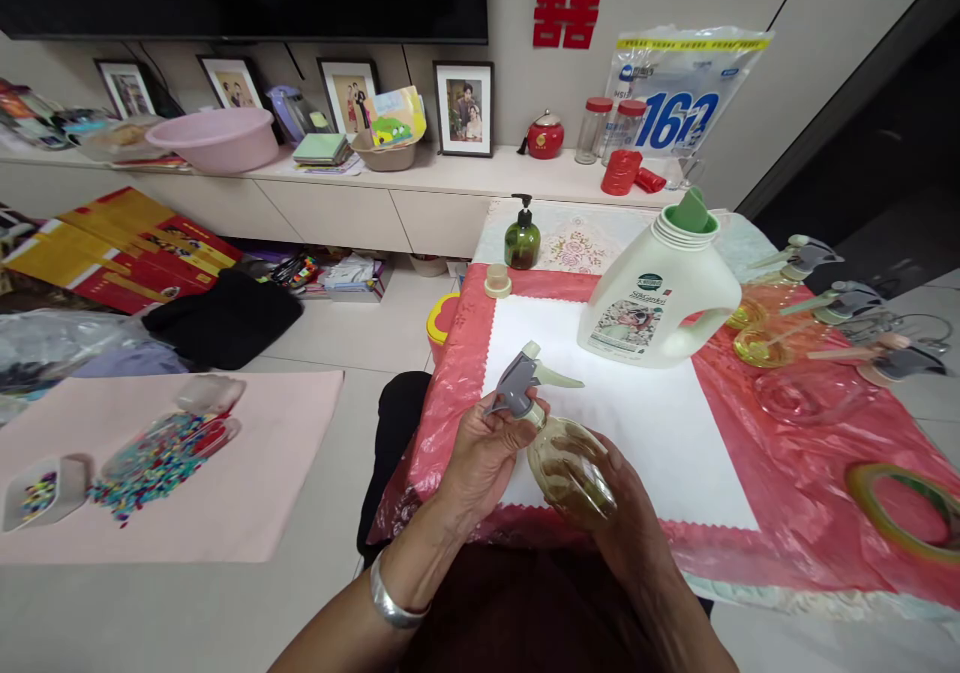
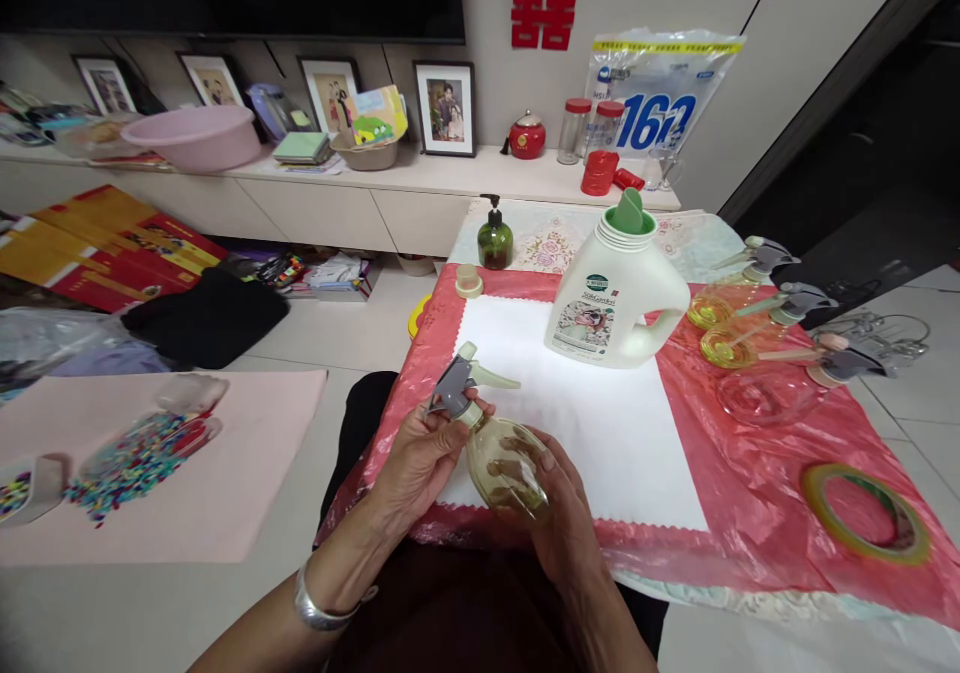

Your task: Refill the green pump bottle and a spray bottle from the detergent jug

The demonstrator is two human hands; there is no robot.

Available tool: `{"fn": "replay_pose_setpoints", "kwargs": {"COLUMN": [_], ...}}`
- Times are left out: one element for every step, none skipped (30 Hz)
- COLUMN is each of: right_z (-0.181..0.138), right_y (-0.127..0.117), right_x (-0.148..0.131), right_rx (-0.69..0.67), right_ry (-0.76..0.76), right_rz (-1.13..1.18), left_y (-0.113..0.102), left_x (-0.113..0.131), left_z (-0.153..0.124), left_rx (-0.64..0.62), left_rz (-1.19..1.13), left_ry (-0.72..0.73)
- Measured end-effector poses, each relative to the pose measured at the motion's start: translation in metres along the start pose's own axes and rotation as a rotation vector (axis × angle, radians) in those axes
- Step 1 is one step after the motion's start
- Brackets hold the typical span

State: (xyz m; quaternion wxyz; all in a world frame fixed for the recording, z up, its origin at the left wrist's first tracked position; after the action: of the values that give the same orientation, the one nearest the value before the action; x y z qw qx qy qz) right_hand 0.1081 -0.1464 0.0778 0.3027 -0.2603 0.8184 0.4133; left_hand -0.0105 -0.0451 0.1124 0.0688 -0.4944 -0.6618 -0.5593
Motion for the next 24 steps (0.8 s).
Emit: {"fn": "replay_pose_setpoints", "kwargs": {"right_z": [0.000,0.000,0.000,0.001,0.001,0.001,0.001,0.002,0.002,0.002,0.003,0.003,0.004,0.004,0.003,0.003,0.002,0.002,0.002,0.002,0.002,0.002,0.003,0.004], "right_y": [0.000,0.000,0.001,0.001,0.001,0.001,0.001,0.002,0.003,0.004,0.004,0.005,0.006,0.008,0.010,0.012,0.014,0.015,0.016,0.016,0.016,0.015,0.014,0.012], "right_x": [0.000,0.001,0.001,0.002,0.004,0.005,0.007,0.009,0.011,0.012,0.013,0.013,0.013,0.013,0.014,0.014,0.015,0.015,0.016,0.017,0.019,0.020,0.022,0.023], "right_rx": [0.001,0.003,0.006,0.008,0.008,0.003,-0.009,-0.027,-0.049,-0.072,-0.094,-0.114,-0.135,-0.159,-0.186,-0.215,-0.243,-0.264,-0.276,-0.278,-0.270,-0.254,-0.227,-0.189], "right_ry": [0.015,0.035,0.058,0.083,0.110,0.136,0.162,0.184,0.202,0.217,0.228,0.236,0.242,0.251,0.264,0.278,0.295,0.309,0.320,0.330,0.340,0.348,0.348,0.340], "right_rz": [0.016,0.034,0.052,0.067,0.081,0.093,0.104,0.115,0.126,0.137,0.148,0.160,0.173,0.184,0.193,0.202,0.209,0.217,0.224,0.229,0.234,0.236,0.234,0.229], "left_y": [0.000,0.001,0.002,0.003,0.005,0.006,0.008,0.009,0.010,0.010,0.011,0.011,0.012,0.012,0.012,0.012,0.013,0.013,0.013,0.013,0.013,0.013,0.013,0.012], "left_x": [0.002,0.003,0.005,0.006,0.007,0.008,0.009,0.009,0.010,0.010,0.010,0.010,0.010,0.010,0.010,0.010,0.010,0.010,0.010,0.010,0.010,0.009,0.009,0.008], "left_z": [0.000,0.000,0.000,0.000,0.000,0.000,-0.001,-0.001,-0.001,-0.001,-0.002,-0.002,-0.002,-0.002,-0.002,-0.002,-0.003,-0.003,-0.003,-0.003,-0.003,-0.003,-0.003,-0.003], "left_rx": [-0.008,-0.024,-0.040,-0.058,-0.076,-0.094,-0.110,-0.124,-0.135,-0.147,-0.158,-0.168,-0.179,-0.188,-0.197,-0.205,-0.212,-0.220,-0.227,-0.229,-0.225,-0.214,-0.198,-0.174], "left_rz": [0.004,0.007,0.011,0.017,0.026,0.036,0.045,0.052,0.057,0.059,0.059,0.059,0.060,0.060,0.062,0.064,0.065,0.068,0.071,0.073,0.074,0.071,0.069,0.065], "left_ry": [0.008,0.016,0.022,0.027,0.029,0.031,0.033,0.033,0.035,0.035,0.035,0.034,0.032,0.029,0.024,0.021,0.021,0.020,0.020,0.018,0.017,0.018,0.019,0.024]}}
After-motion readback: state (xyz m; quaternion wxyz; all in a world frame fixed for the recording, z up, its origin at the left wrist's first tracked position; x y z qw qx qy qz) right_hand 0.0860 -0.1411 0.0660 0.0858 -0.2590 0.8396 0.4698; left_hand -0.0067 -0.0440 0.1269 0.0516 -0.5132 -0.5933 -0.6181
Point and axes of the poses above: each hand's wrist, its own z-axis towards the middle knuckle, its own y-axis out of the palm, x = y × z, the point moved 7 cm from there along z, towards the middle knuckle, and after that the axes turned 5 degrees about -y, right-handed, at the moved point
